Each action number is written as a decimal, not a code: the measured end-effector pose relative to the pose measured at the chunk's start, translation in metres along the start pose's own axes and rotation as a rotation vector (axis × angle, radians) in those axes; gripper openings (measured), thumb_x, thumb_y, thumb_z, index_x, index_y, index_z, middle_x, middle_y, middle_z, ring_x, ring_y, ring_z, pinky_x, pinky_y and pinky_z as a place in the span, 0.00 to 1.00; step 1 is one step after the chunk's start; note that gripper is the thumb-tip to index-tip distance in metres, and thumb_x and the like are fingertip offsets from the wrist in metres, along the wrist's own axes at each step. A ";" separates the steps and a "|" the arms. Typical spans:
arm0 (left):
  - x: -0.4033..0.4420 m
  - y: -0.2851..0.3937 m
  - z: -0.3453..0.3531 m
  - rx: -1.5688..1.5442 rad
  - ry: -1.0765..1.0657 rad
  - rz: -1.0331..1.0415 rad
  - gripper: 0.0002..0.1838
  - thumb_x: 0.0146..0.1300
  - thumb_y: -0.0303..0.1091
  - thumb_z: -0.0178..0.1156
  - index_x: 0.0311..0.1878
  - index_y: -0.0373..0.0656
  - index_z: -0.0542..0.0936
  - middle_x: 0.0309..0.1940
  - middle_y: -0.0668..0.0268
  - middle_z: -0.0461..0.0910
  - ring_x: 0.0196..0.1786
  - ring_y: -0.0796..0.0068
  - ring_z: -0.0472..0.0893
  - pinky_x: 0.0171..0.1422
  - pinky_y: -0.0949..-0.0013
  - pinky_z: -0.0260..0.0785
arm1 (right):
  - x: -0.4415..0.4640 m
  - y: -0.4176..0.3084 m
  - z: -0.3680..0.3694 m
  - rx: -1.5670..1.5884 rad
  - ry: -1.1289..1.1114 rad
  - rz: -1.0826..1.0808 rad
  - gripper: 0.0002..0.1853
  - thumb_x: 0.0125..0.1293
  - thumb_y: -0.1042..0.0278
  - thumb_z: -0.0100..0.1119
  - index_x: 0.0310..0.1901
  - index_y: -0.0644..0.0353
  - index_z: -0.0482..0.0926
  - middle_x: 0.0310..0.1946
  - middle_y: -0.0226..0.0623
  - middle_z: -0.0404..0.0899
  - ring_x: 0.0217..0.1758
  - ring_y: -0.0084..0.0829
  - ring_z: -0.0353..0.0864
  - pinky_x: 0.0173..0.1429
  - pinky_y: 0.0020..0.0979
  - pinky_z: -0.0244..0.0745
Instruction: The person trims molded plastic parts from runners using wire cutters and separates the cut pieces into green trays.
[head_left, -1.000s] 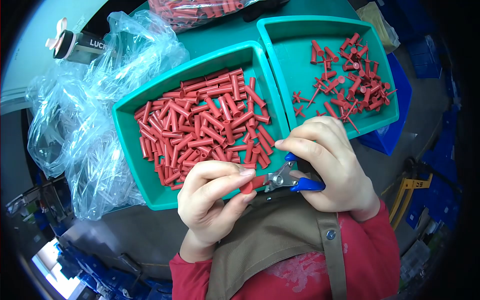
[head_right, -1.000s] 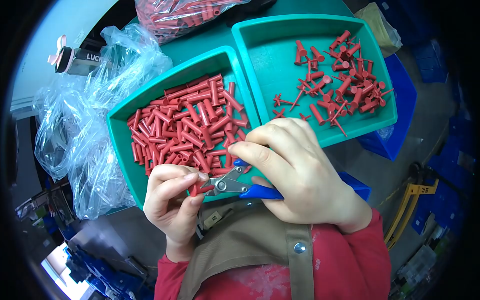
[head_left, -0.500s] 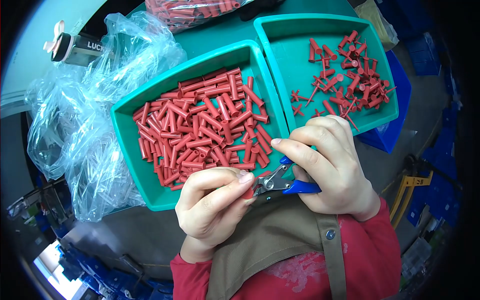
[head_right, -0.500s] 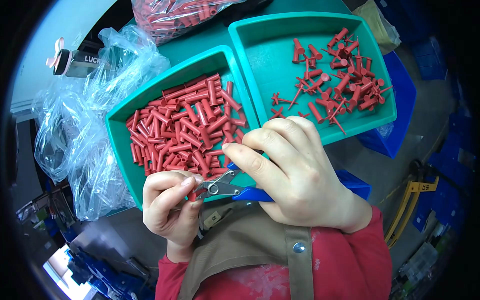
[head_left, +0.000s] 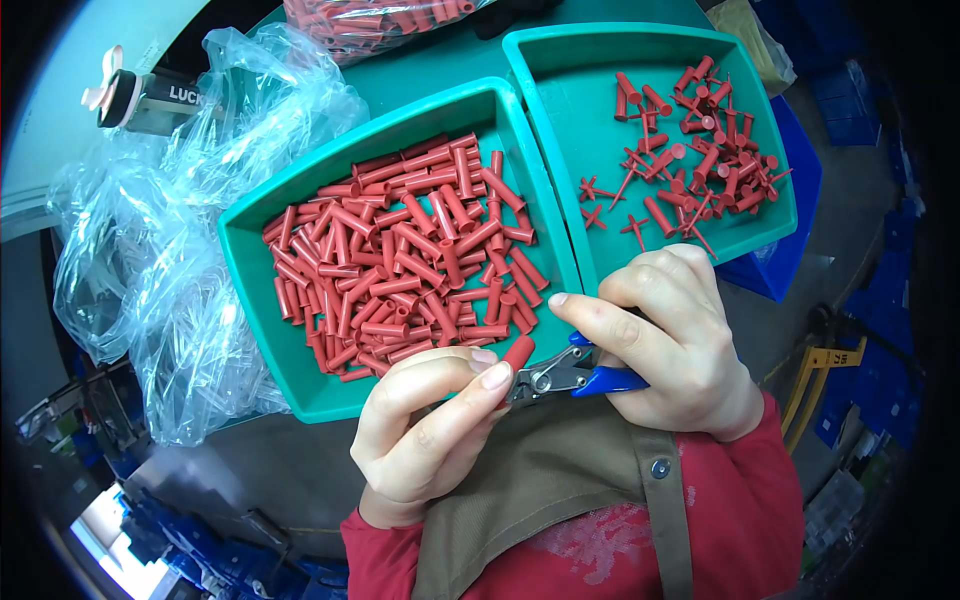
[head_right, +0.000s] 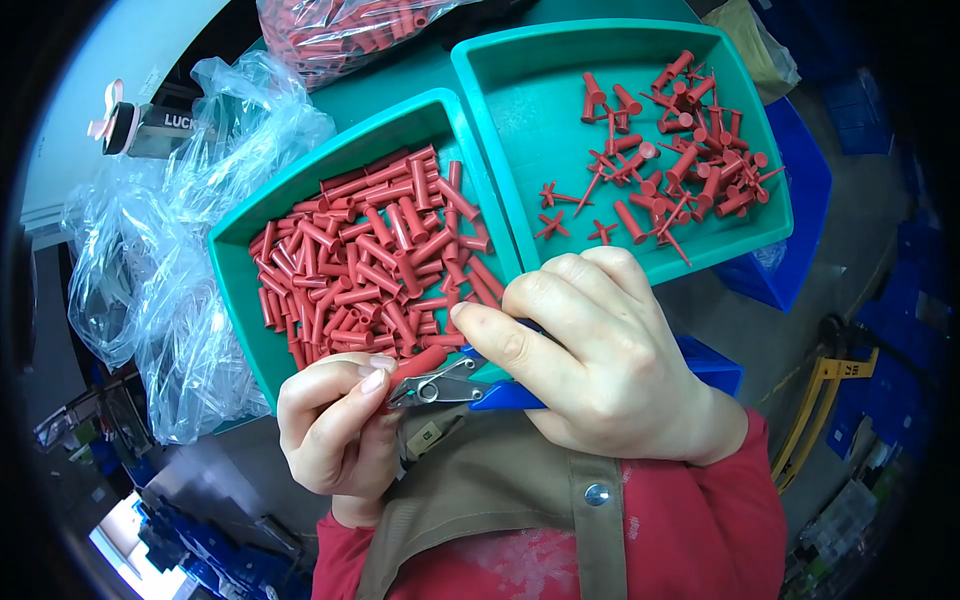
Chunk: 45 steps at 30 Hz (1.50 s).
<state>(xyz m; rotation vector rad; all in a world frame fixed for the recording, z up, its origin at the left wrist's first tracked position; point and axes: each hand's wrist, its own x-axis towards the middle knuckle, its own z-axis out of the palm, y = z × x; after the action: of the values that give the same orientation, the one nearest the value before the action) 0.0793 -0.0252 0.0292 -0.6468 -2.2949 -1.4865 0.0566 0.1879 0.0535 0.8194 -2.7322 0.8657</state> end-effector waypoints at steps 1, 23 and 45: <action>0.000 0.000 0.000 -0.001 -0.001 0.000 0.10 0.61 0.28 0.67 0.43 0.35 0.82 0.36 0.58 0.75 0.36 0.64 0.82 0.40 0.63 0.82 | 0.000 0.001 0.000 0.022 -0.011 -0.002 0.27 0.35 0.77 0.65 0.45 0.56 0.84 0.29 0.29 0.73 0.31 0.31 0.75 0.43 0.35 0.66; -0.005 -0.004 -0.001 -0.189 -0.058 -0.002 0.30 0.56 0.21 0.69 0.57 0.40 0.62 0.38 0.50 0.77 0.39 0.60 0.82 0.45 0.60 0.81 | 0.002 0.006 0.000 0.052 0.018 -0.026 0.25 0.39 0.77 0.62 0.47 0.57 0.83 0.34 0.30 0.75 0.38 0.34 0.74 0.49 0.39 0.68; 0.006 -0.014 0.001 0.141 0.003 0.156 0.32 0.49 0.16 0.69 0.46 0.47 0.57 0.37 0.53 0.79 0.35 0.59 0.83 0.40 0.59 0.81 | 0.003 0.019 0.020 0.737 -0.132 0.288 0.21 0.52 0.76 0.62 0.51 0.65 0.75 0.45 0.43 0.79 0.48 0.37 0.78 0.56 0.36 0.71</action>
<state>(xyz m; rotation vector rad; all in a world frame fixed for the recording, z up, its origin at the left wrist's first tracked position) 0.0671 -0.0277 0.0212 -0.7629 -2.2650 -1.2422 0.0440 0.1878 0.0295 0.5858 -2.6672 2.0080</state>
